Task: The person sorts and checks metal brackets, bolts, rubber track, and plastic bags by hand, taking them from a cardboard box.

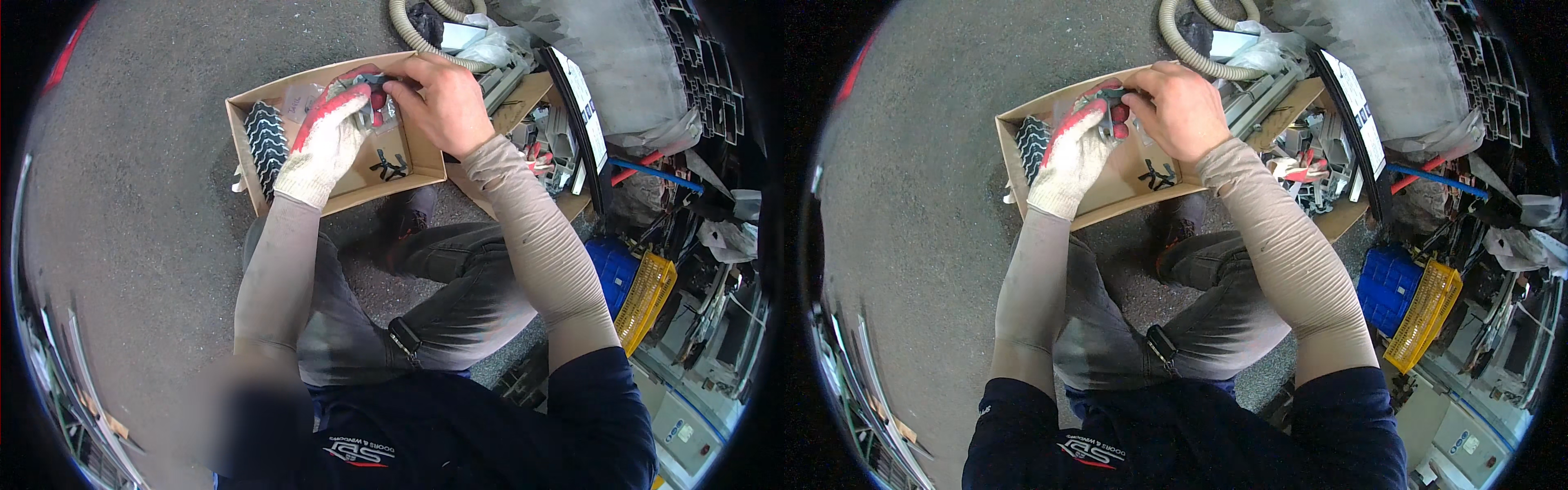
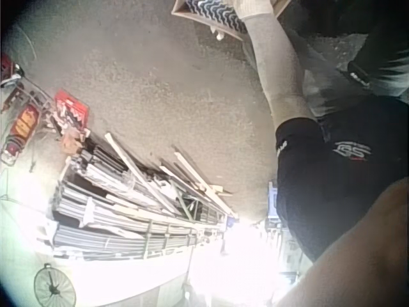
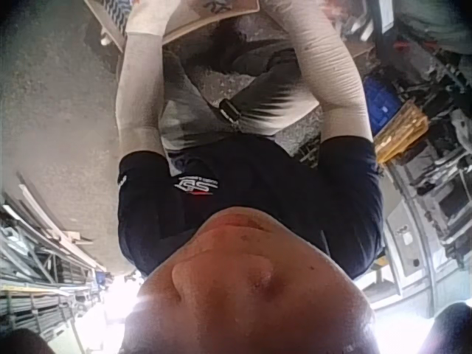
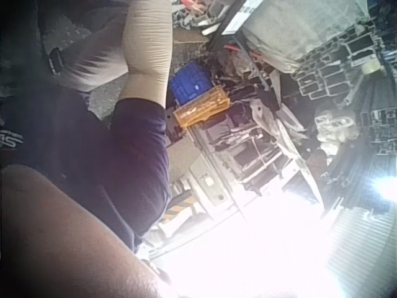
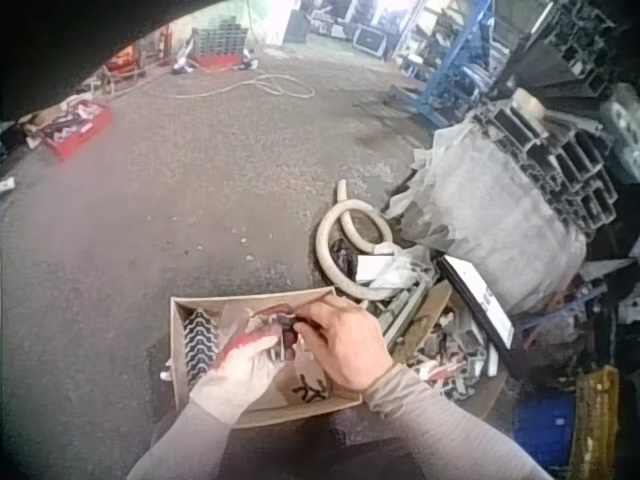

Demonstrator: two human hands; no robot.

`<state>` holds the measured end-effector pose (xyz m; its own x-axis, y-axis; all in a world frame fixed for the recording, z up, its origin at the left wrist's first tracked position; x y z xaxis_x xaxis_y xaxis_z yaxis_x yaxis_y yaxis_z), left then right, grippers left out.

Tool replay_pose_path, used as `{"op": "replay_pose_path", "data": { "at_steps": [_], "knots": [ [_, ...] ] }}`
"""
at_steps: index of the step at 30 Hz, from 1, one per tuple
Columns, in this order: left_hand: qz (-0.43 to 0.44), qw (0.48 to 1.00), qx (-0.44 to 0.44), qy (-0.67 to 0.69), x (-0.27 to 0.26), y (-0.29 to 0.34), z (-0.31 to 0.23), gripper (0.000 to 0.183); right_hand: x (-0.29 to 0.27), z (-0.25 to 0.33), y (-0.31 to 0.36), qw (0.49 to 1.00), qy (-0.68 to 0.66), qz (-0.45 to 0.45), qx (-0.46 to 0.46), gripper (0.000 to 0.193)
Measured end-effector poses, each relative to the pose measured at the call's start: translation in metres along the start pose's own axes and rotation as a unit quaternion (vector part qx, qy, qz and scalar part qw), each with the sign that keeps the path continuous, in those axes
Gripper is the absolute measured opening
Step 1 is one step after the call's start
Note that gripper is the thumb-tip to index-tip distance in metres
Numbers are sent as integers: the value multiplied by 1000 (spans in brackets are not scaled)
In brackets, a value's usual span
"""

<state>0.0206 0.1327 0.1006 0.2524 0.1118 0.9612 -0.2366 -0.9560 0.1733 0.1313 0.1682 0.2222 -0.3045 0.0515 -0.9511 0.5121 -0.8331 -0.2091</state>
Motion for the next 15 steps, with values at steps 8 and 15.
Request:
{"op": "replay_pose_path", "data": {
  "at_steps": [8, 15],
  "knots": [
    [-22, 1000, 1, 2, -2, 1, 0, 41, 1, 1, 0, 1000, 3, 7, 7, 23],
    [-52, 998, 3, -23, -6, 2, 1, 43, 0, -4, 0, 1000, 1, 12, -9, 21]
  ]
}}
Point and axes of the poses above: each hand's wrist, its own y-axis away from the middle knuckle, its own x-axis out of the palm, z = x × y, the point moved 8 cm from there along -y, towards the middle knuckle, and after that the axes turned 14 degrees about y, right-handed, at the moved point
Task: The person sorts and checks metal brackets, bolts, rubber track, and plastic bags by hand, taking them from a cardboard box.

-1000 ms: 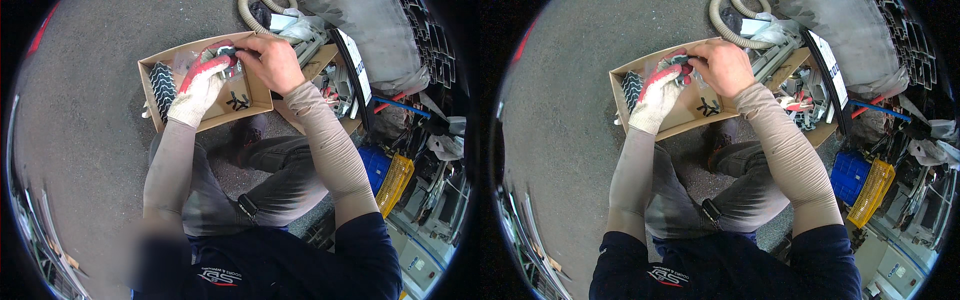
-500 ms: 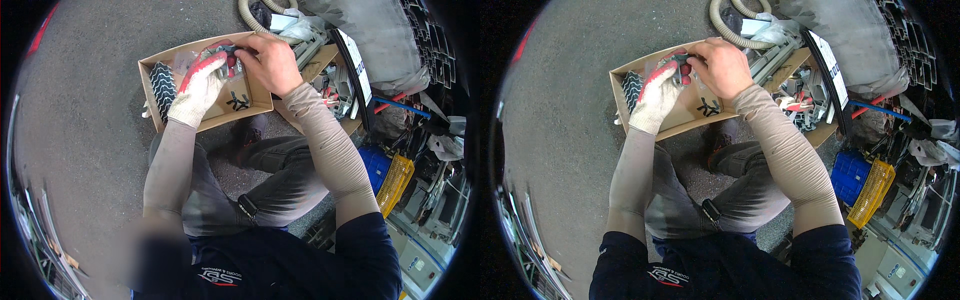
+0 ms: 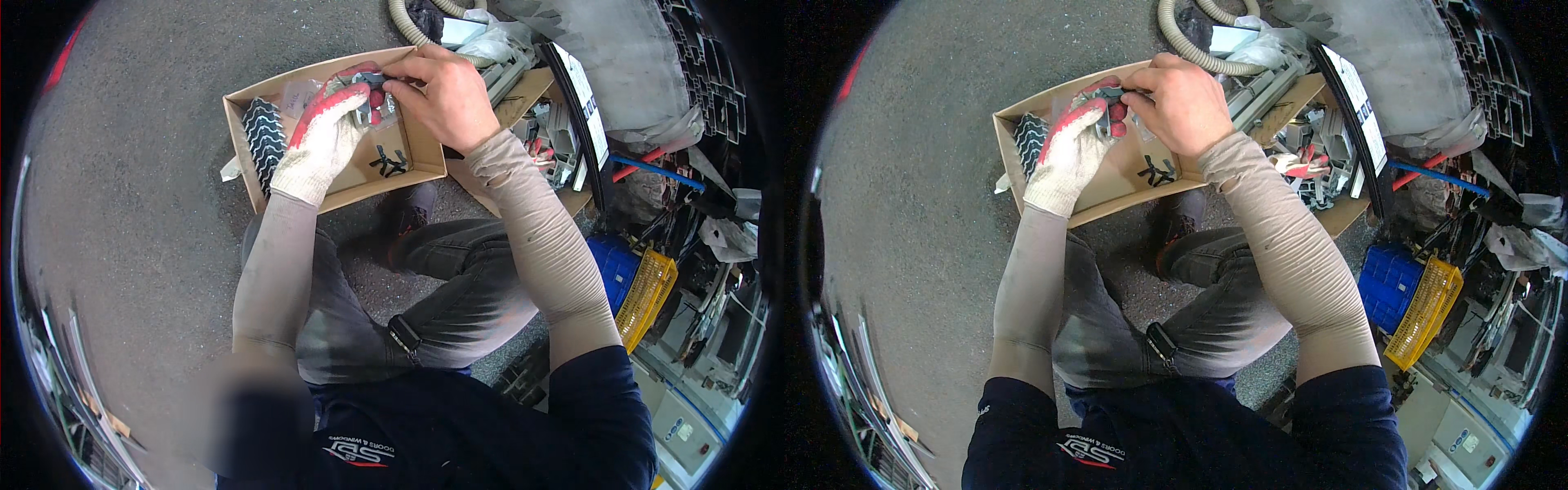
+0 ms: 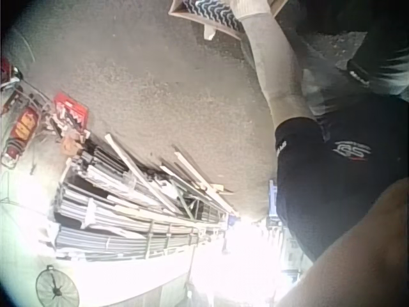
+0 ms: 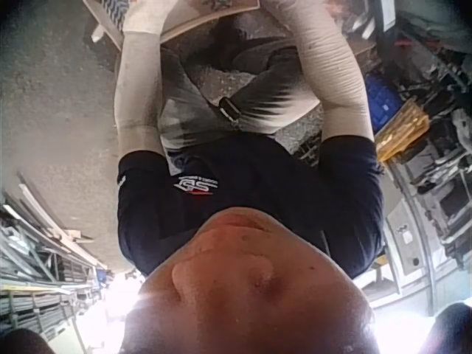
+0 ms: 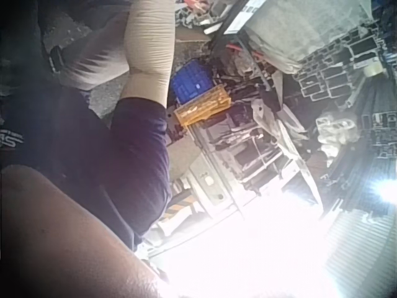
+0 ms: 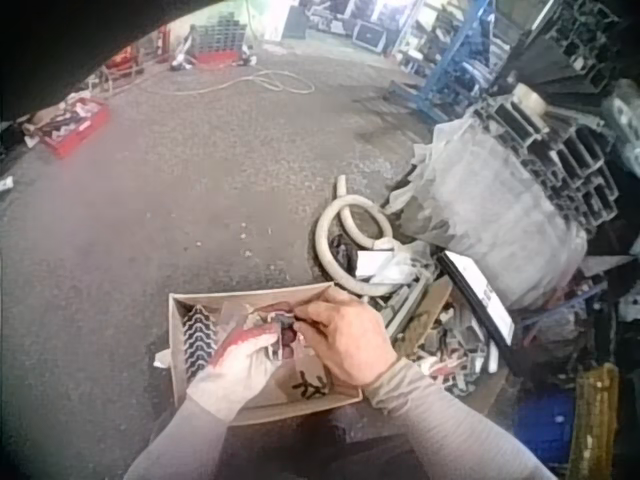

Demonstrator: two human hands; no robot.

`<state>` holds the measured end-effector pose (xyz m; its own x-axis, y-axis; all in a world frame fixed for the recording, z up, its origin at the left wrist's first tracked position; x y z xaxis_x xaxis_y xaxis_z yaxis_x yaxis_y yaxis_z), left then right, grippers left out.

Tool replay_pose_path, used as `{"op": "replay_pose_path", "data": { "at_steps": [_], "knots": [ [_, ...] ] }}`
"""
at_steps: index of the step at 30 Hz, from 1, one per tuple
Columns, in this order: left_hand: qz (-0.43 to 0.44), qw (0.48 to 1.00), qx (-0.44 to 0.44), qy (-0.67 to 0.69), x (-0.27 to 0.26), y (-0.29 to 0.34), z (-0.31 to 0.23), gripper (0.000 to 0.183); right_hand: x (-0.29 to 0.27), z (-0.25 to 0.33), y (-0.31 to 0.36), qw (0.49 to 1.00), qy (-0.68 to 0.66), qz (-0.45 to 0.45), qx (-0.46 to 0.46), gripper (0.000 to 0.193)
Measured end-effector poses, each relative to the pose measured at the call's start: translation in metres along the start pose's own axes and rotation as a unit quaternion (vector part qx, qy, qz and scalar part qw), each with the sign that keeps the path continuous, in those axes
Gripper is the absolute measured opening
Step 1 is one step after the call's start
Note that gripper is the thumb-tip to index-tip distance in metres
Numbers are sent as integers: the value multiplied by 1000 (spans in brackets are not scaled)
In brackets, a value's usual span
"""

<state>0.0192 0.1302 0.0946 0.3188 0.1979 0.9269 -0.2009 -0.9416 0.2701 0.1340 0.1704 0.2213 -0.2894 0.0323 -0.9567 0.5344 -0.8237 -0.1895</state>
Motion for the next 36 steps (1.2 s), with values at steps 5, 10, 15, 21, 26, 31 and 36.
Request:
{"op": "replay_pose_path", "data": {
  "at_steps": [5, 10, 15, 21, 26, 31, 36],
  "knots": [
    [33, 999, -7, -31, -1, -2, -2, 42, -1, 3, -1, 1000, 7, -11, -13, 24],
    [12, 997, -3, -80, 12, 4, -1, 33, 43, -32, 11, 928, -268, 180, 188, 55],
    [31, 979, 43, -194, 15, 6, -8, 42, 56, -18, 14, 868, -400, 219, 196, 63],
    [4, 991, 26, -131, 5, 1, -9, 39, 48, -25, 7, 918, -342, 139, 143, 68],
    [1, 993, 49, -106, -4, -1, -8, 41, 49, -20, 7, 920, -337, 151, 128, 69],
    [6, 982, 87, -167, 0, 2, -12, 42, 49, -20, 8, 931, -312, 143, 124, 65],
    [18, 976, 99, -191, 8, 1, -13, 44, 48, -22, 6, 939, -302, 126, 108, 65]
  ]
}}
Point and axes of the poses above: each hand's wrist, its own y-axis away from the middle knuckle, its own x-axis out of the palm, z = x × y, the point moved 8 cm from there along -y, towards the middle knuckle, and after that the axes turned 14 degrees about y, right-handed, at the moved point
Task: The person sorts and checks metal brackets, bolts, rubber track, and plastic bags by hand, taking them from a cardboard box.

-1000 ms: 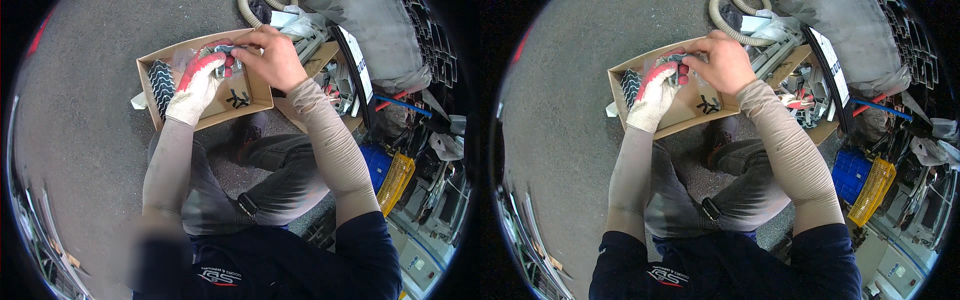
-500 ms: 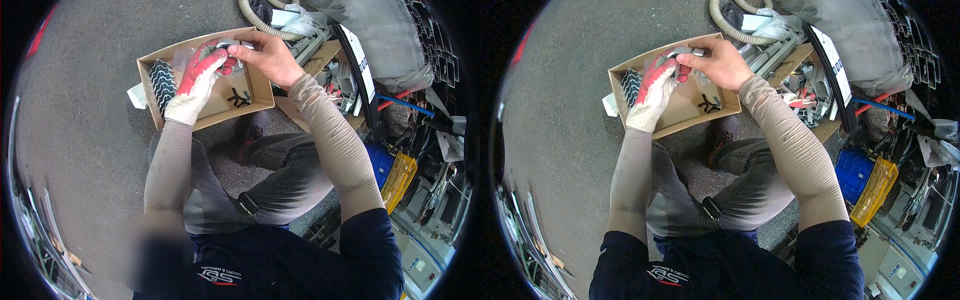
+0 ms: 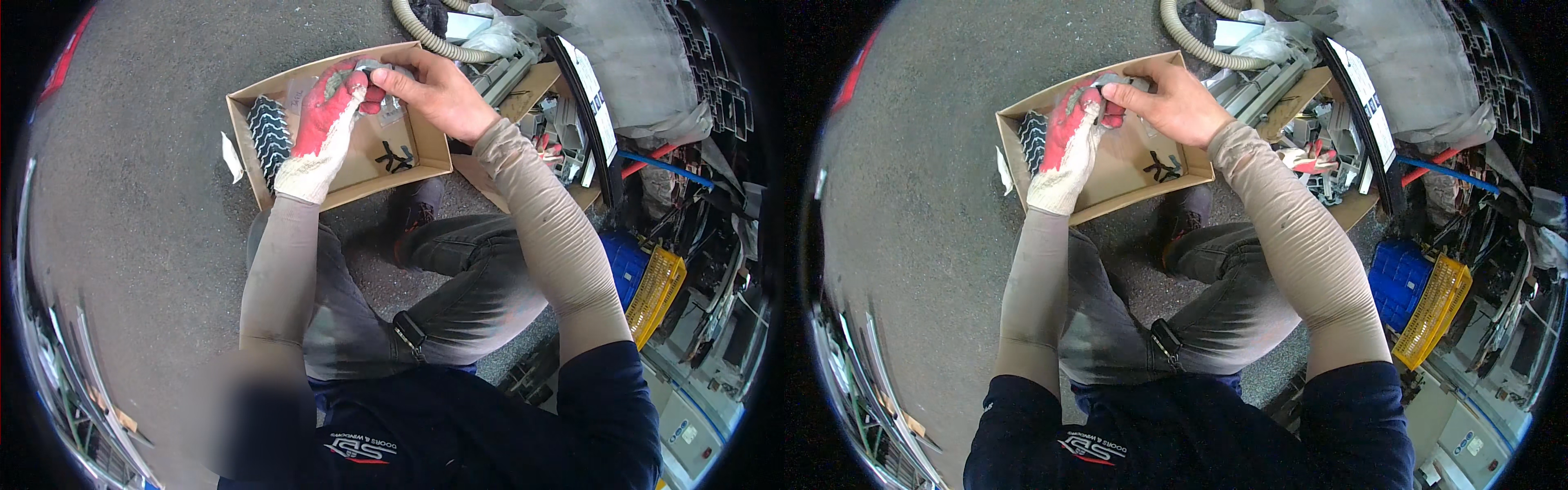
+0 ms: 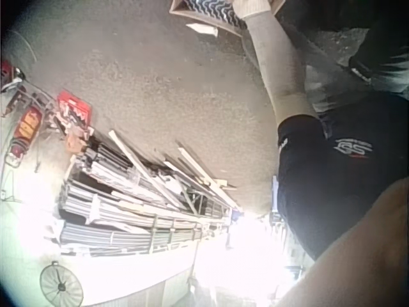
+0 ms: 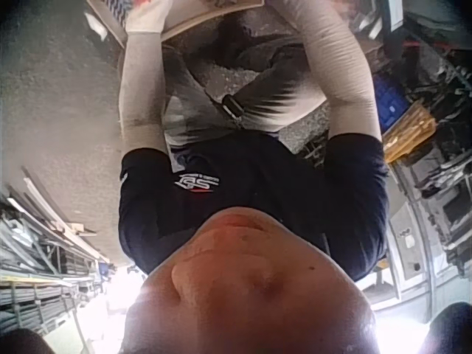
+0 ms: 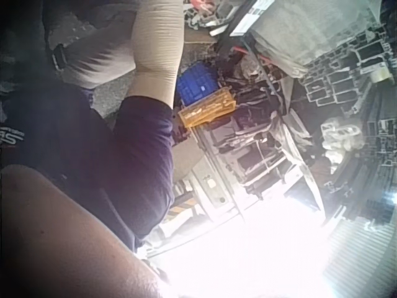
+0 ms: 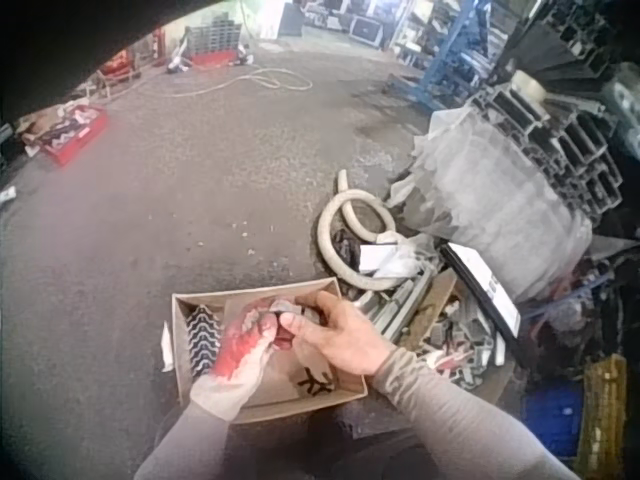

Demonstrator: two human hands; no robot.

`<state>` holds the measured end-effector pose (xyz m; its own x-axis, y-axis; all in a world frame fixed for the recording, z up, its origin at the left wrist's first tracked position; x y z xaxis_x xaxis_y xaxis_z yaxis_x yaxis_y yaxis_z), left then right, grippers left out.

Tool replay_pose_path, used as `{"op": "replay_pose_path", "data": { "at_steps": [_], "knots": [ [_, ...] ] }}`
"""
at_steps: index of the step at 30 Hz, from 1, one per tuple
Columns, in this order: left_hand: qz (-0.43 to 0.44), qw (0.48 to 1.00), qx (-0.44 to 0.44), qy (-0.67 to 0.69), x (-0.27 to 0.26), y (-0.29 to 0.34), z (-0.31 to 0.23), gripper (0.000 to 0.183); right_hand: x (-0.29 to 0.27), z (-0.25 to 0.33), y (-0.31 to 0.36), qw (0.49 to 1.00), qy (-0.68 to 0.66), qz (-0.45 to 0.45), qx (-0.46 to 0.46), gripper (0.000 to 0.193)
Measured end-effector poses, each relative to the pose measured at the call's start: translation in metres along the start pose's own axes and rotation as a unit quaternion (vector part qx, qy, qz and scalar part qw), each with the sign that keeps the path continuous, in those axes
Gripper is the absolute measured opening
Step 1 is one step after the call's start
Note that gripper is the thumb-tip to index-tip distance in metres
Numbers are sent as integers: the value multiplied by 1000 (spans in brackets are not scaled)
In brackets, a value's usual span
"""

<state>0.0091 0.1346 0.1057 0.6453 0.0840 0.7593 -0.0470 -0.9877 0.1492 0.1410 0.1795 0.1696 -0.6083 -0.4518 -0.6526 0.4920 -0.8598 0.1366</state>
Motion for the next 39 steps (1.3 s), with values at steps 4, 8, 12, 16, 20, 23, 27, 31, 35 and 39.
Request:
{"op": "replay_pose_path", "data": {
  "at_steps": [4, 8, 12, 16, 20, 23, 27, 31, 35, 39],
  "knots": [
    [1, 998, -10, -61, -4, 7, -6, 45, 4, 13, 1, 995, 86, 35, 43, 64],
    [26, 997, -14, -74, 8, 6, 0, 50, -7, 18, 8, 987, 153, 0, 39, 62],
    [-22, 995, -53, -76, 0, 9, 1, 34, 4, -18, 7, 985, 61, 58, 149, 59],
    [15, 999, -31, -24, 1, 13, 0, 38, -4, 7, 7, 988, 133, -12, 82, 59],
    [-34, 975, 25, -218, -8, 19, -41, 37, 8, 49, -2, 999, 8, 9, 43, 48],
    [-77, 970, 23, -229, -39, 23, -57, 39, 26, 55, -21, 999, 36, 34, -22, 55],
    [-83, 983, 72, -147, -63, 31, -65, 28, 55, 67, -26, 985, 56, 52, -153, 53],
    [-95, 966, 95, -220, -68, 50, -89, 28, 78, 67, -25, 977, 67, -6, -202, 44],
    [-218, 937, 45, -270, -75, 65, -84, 41, 87, 84, -16, 939, 187, -93, -274, 37],
    [-235, 927, 73, -282, -71, 66, -88, 54, 126, 32, -26, 958, 195, -60, -203, 33]
  ]
}}
Point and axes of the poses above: each hand's wrist, its own y-axis away from the middle knuckle, its own x-axis out of the palm, z = x × y, the point moved 8 cm from there along -y, towards the middle knuckle, and after that the axes turned 14 degrees about y, right-handed, at the moved point
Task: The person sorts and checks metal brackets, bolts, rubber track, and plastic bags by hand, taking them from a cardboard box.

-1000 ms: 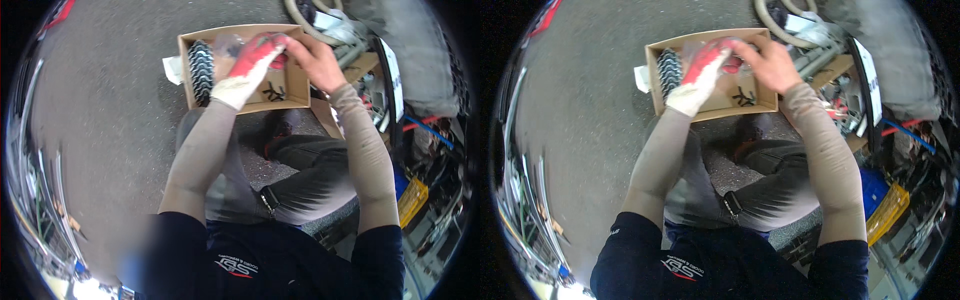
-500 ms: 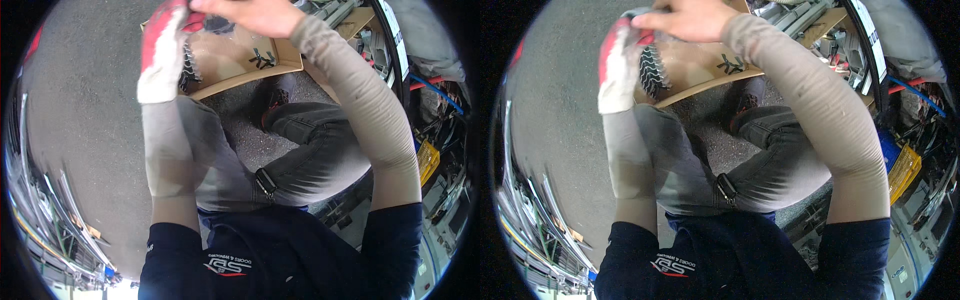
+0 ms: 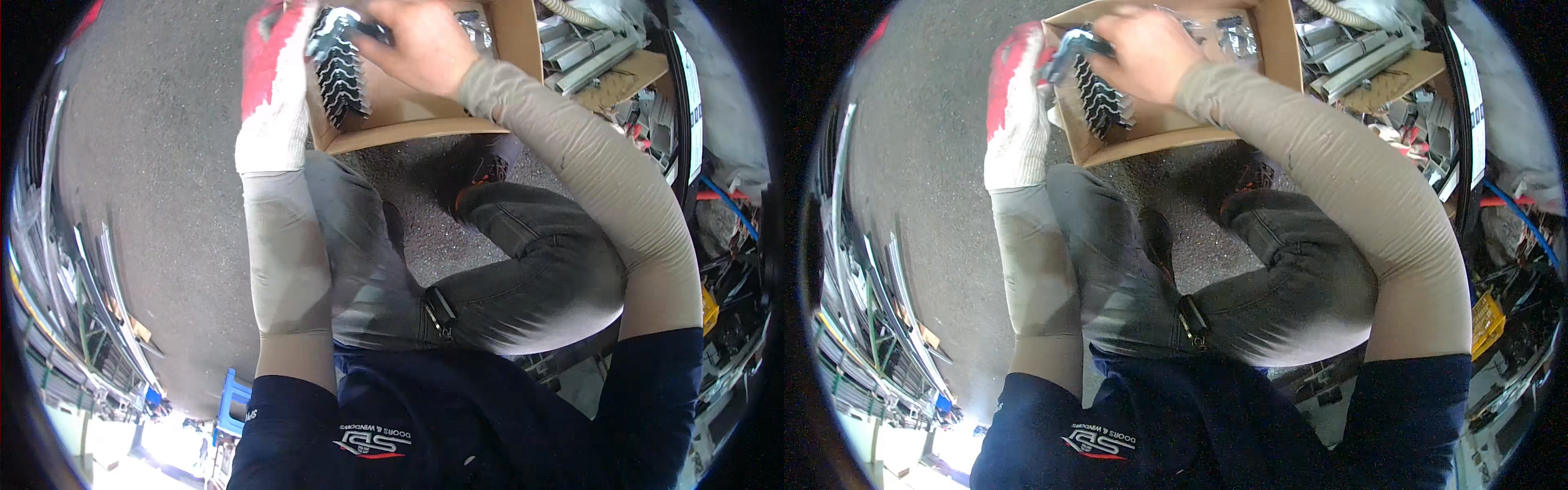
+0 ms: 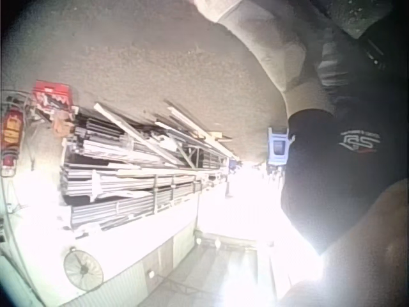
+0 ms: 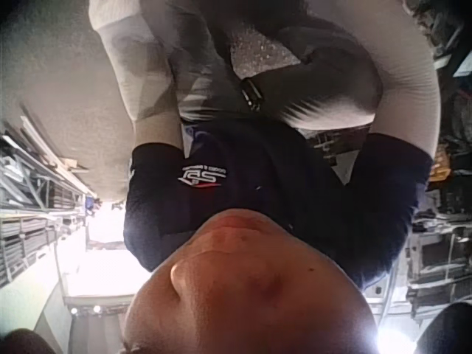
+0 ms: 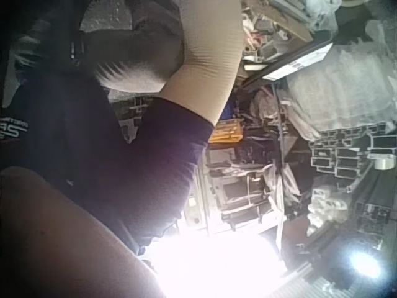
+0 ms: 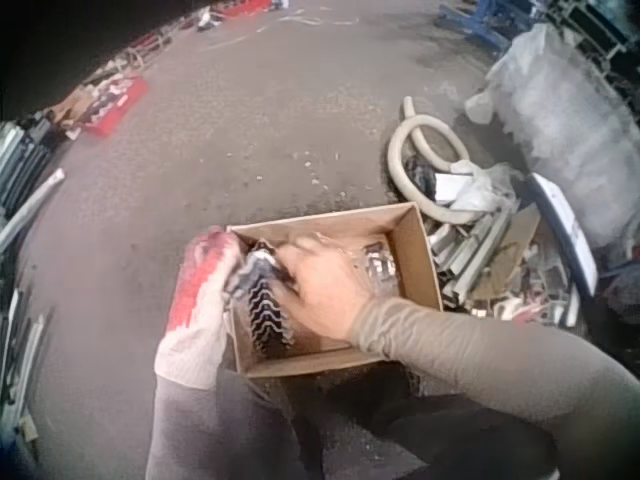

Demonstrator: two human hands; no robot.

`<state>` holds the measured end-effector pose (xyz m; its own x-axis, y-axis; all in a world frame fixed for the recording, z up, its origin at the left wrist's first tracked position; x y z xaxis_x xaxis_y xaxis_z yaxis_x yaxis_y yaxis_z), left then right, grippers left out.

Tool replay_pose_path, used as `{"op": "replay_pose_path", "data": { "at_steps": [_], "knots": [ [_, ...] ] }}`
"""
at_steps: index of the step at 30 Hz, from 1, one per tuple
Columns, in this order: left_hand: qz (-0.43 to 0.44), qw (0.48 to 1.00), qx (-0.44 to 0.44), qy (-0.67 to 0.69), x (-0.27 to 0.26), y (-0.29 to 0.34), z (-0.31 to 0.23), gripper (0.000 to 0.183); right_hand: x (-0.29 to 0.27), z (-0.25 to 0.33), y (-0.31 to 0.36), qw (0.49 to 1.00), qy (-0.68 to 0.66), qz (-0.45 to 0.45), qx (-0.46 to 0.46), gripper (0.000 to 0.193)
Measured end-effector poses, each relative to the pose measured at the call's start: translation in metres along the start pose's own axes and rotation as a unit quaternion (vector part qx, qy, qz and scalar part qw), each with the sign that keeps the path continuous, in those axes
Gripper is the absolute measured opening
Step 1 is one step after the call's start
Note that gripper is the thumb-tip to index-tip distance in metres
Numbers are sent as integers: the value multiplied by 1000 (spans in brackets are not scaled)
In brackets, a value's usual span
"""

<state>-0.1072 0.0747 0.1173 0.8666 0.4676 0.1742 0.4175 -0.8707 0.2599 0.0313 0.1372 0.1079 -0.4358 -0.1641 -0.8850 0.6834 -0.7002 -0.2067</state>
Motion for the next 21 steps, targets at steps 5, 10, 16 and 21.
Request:
{"op": "replay_pose_path", "data": {
  "at_steps": [5, 10, 16, 21],
  "knots": [
    [-158, 973, 43, 164, -54, -10, 19, 71, 103, 7, 69, 981, -61, 170, 73, 23],
    [-189, 956, 51, 221, -63, -2, 17, 59, 157, 24, 92, 968, -69, 203, 133, 24],
    [-244, 916, -110, 299, -40, 57, 52, 70, 183, 24, 84, 941, -41, 290, 168, 28],
    [-344, 886, 25, 311, -82, 48, 27, 62, 197, 20, 80, 939, -21, 302, 163, 30]
  ]
}}
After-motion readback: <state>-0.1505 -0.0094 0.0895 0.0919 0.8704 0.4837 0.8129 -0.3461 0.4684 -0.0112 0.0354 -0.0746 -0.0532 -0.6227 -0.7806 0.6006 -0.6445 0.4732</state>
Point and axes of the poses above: each hand's wrist, its own y-axis away from the middle knuckle, its own x-axis out of the palm, z = x × y, the point moved 8 cm from there along -y, towards the middle knuckle, and after that the axes turned 14 degrees about y, right-handed, at the moved point
